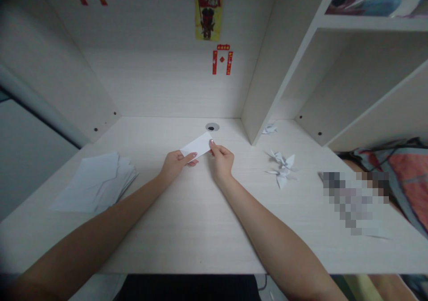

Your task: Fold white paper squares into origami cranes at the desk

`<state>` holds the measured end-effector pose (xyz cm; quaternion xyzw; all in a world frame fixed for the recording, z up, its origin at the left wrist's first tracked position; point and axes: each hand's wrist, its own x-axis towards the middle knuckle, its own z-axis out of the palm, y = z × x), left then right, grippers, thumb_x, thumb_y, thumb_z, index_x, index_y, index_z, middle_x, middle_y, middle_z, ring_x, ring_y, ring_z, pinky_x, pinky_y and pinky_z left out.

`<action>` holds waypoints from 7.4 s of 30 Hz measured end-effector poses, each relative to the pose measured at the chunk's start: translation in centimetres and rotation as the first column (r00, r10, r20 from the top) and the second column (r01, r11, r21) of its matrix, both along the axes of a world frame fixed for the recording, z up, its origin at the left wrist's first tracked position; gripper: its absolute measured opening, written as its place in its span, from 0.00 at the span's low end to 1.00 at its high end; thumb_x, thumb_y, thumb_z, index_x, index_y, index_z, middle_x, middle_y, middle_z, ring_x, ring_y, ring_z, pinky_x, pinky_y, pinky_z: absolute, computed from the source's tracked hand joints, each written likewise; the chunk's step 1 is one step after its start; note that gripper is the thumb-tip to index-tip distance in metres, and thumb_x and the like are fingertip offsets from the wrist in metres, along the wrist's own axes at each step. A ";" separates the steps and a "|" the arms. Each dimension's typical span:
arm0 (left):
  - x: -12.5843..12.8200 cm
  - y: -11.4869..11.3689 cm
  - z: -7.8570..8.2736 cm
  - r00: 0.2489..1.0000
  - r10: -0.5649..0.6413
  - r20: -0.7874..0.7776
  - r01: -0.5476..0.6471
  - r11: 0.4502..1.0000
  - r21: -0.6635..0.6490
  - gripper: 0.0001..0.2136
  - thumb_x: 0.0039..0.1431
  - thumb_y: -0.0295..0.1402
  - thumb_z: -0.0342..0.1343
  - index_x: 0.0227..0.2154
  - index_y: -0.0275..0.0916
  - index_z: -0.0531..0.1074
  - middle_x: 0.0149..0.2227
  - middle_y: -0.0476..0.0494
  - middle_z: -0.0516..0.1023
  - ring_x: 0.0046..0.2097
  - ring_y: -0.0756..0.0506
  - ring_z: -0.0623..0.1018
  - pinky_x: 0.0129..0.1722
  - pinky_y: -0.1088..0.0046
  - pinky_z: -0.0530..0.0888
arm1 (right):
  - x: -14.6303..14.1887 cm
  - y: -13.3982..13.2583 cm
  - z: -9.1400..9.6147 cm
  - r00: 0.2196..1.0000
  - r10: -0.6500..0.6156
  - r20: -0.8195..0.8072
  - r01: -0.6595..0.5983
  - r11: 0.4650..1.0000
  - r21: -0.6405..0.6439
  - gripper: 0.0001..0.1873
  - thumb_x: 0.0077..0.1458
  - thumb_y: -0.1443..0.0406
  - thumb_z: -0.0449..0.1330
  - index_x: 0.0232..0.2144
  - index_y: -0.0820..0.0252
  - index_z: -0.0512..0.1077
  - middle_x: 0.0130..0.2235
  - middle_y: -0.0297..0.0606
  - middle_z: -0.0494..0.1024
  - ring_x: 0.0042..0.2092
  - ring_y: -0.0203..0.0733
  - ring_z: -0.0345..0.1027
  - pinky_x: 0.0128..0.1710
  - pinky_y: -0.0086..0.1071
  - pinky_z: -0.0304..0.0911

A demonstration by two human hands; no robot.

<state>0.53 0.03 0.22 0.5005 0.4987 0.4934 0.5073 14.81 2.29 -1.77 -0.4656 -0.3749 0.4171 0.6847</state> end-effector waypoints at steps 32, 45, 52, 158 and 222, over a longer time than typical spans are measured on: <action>-0.8 -0.3 -0.3 0.963 -0.139 -0.231 0.175 0.974 0.146 0.16 0.49 0.45 0.58 0.30 0.36 0.77 0.27 0.47 0.77 0.28 0.49 0.74 0.26 0.77 0.66 | 0.0 -0.2 0.5 0.969 0.247 0.027 -0.246 0.969 -0.030 0.19 0.39 0.51 0.66 0.20 0.63 0.73 0.24 0.37 0.75 0.26 0.37 0.64 0.27 0.31 0.58; -0.5 -0.3 0.1 0.996 0.039 -0.076 -0.031 0.994 0.100 0.13 0.47 0.42 0.60 0.26 0.35 0.74 0.25 0.47 0.77 0.25 0.50 0.72 0.24 0.77 0.65 | -0.2 -0.7 0.4 0.886 0.365 0.285 -0.383 0.924 0.007 0.21 0.46 0.50 0.61 0.16 0.62 0.69 0.19 0.30 0.65 0.23 0.31 0.53 0.24 0.28 0.49; -0.7 0.0 -0.5 0.998 -0.005 -0.062 0.009 0.998 0.067 0.13 0.47 0.42 0.60 0.28 0.35 0.75 0.27 0.46 0.79 0.26 0.49 0.74 0.25 0.77 0.66 | -0.1 -0.7 0.3 0.889 0.331 0.317 -0.347 0.938 -0.006 0.23 0.46 0.50 0.61 0.14 0.61 0.65 0.18 0.29 0.61 0.23 0.31 0.50 0.23 0.28 0.46; -1.1 0.8 -0.9 0.969 0.176 0.172 -0.200 0.970 0.135 0.17 0.49 0.47 0.57 0.23 0.35 0.73 0.22 0.50 0.72 0.26 0.50 0.70 0.28 0.76 0.66 | -0.2 -1.9 0.7 0.344 0.103 0.933 -0.467 0.881 0.075 0.17 0.62 0.63 0.45 0.25 0.58 0.66 0.29 0.39 0.71 0.36 0.41 0.64 0.39 0.34 0.57; -1.0 1.2 -0.9 0.929 0.172 0.328 -0.198 0.979 0.048 0.18 0.42 0.44 0.63 0.31 0.34 0.76 0.31 0.44 0.80 0.34 0.43 0.77 0.36 0.69 0.73 | 0.7 -0.3 0.4 0.902 0.270 0.336 -0.331 0.933 0.139 0.12 0.50 0.63 0.55 0.37 0.57 0.72 0.36 0.37 0.76 0.32 0.37 0.66 0.32 0.30 0.59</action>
